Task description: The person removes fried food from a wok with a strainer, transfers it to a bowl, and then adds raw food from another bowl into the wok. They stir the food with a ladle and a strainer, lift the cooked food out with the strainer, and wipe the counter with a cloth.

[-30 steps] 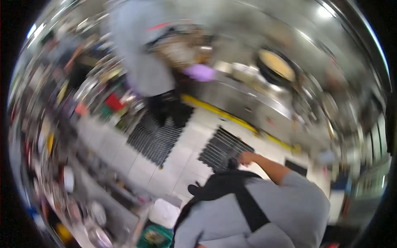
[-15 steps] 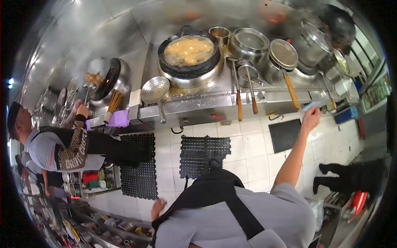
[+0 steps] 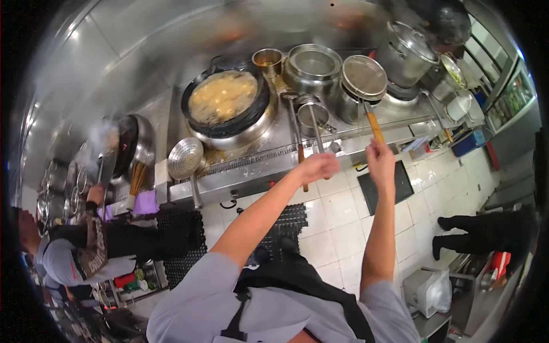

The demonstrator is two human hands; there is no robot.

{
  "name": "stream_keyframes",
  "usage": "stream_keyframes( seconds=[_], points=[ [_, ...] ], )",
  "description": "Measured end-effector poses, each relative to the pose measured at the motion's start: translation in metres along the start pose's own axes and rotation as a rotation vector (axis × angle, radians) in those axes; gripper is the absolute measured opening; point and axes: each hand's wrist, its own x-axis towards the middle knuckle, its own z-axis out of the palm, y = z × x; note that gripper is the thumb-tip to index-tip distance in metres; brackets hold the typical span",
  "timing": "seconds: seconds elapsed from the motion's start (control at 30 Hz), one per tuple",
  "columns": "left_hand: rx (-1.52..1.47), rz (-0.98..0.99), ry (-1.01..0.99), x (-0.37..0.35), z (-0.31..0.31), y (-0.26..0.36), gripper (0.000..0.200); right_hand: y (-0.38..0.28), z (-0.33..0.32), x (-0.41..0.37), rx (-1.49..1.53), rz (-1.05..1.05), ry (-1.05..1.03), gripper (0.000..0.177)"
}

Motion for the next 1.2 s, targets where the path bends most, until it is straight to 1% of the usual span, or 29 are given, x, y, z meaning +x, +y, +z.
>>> stream_keyframes(
  seconds=[0.07, 0.1, 0.13, 0.2, 0.23, 0.27, 0.33, 0.37, 0.47, 0.5, 0.57, 0.63, 0.67, 0.73, 0.8, 0.83, 0.87, 0.9, 0.93, 0.97, 1.0, 1.03, 1.07, 1.1, 1.13, 1.17, 1.2],
  points=[
    [-0.165, 0.011, 0.011, 0.07, 0.016, 0.021, 0.045, -0.006, -0.006, -0.031, 0.034, 0.046, 0.003, 0.024],
    [-0.213, 0.045, 0.001, 0.098, 0.023, 0.027, 0.041, 0.009, -0.006, -0.048, 0.083, 0.145, -0.034, 0.024],
    [-0.261, 0.082, -0.006, 0.12, 0.028, 0.033, 0.038, 0.018, -0.009, -0.065, 0.134, 0.201, -0.097, 0.025],
    [-0.295, 0.039, -0.045, 0.148, 0.036, 0.048, 0.03, 0.028, -0.018, -0.093, 0.237, 0.268, -0.192, 0.025],
    [-0.309, 0.013, -0.063, 0.157, 0.04, 0.052, 0.026, 0.03, -0.025, -0.1, 0.32, 0.361, -0.184, 0.026],
    [-0.338, -0.016, -0.022, 0.163, 0.042, 0.052, 0.025, 0.032, -0.032, -0.105, 0.403, 0.457, -0.169, 0.027],
    [-0.381, -0.064, 0.053, 0.182, 0.041, 0.057, 0.022, 0.054, -0.047, -0.097, 0.475, 0.601, -0.086, 0.031],
    [-0.303, 0.01, 0.027, 0.191, 0.039, 0.053, 0.021, 0.066, -0.053, -0.095, 0.511, 0.674, -0.047, 0.034],
    [-0.092, 0.148, 0.019, 0.172, 0.079, 0.065, 0.023, 0.084, -0.061, -0.075, 0.671, 0.689, 0.013, 0.041],
    [-0.116, 0.143, 0.072, 0.165, 0.092, 0.065, 0.023, 0.098, -0.06, -0.07, 0.786, 0.676, 0.018, 0.043],
    [-0.173, 0.138, 0.187, 0.159, 0.112, 0.057, 0.023, 0.096, -0.064, -0.053, 0.712, 0.651, 0.09, 0.044],
    [-0.323, 0.06, 0.097, 0.181, 0.112, 0.022, 0.024, 0.09, -0.069, -0.03, 0.612, 0.638, 0.127, 0.046],
    [-0.401, 0.027, 0.058, 0.189, 0.113, 0.008, 0.025, 0.089, -0.069, -0.015, 0.622, 0.582, 0.135, 0.053],
    [-0.625, -0.154, -0.063, 0.18, 0.125, -0.001, 0.03, 0.084, -0.062, 0.023, 0.567, 0.558, 0.064, 0.056],
    [-0.614, -0.058, -0.129, 0.188, 0.13, -0.012, 0.024, 0.093, -0.053, 0.067, 0.408, 0.614, -0.191, 0.059],
    [-0.45, 0.043, -0.04, 0.187, 0.131, -0.012, 0.02, 0.105, -0.04, 0.088, 0.304, 0.598, -0.282, 0.062],
    [-0.282, 0.132, 0.049, 0.182, 0.131, -0.007, 0.017, 0.12, -0.02, 0.104, 0.165, 0.495, -0.3, 0.065],
    [-0.279, 0.09, 0.122, 0.142, 0.147, 0.021, 0.015, 0.138, 0.001, 0.116, 0.026, 0.394, -0.308, 0.068],
    [-0.142, 0.148, 0.182, 0.138, 0.143, 0.026, 0.016, 0.147, 0.019, 0.126, -0.114, 0.288, -0.306, 0.071],
    [-0.001, 0.205, 0.237, 0.135, 0.139, 0.031, 0.016, 0.146, 0.033, 0.136, -0.203, 0.281, -0.291, 0.063],
    [0.138, 0.259, 0.294, 0.132, 0.135, 0.035, 0.017, 0.135, 0.035, 0.139, -0.121, 0.354, -0.303, 0.059],
    [0.161, 0.265, 0.345, 0.118, 0.133, 0.045, 0.025, 0.12, 0.038, 0.14, -0.038, 0.423, -0.325, 0.056],
    [0.157, 0.271, 0.361, 0.1, 0.129, 0.052, 0.027, 0.104, 0.044, 0.141, 0.048, 0.492, -0.347, 0.053],
    [0.152, 0.277, 0.378, 0.083, 0.123, 0.057, 0.029, 0.143, 0.06, 0.152, 0.23, 0.564, -0.351, 0.05],
    [0.142, 0.282, 0.395, 0.069, 0.115, 0.06, 0.032, 0.15, 0.063, 0.151, 0.231, 0.501, -0.259, 0.049],
    [0.179, 0.308, 0.37, 0.058, 0.099, 0.063, 0.037, 0.152, 0.067, 0.146, 0.234, 0.439, -0.164, 0.049],
    [0.257, 0.341, 0.414, 0.042, 0.086, 0.068, 0.039, 0.155, 0.068, 0.142, 0.237, 0.377, -0.068, 0.049]
  ],
)
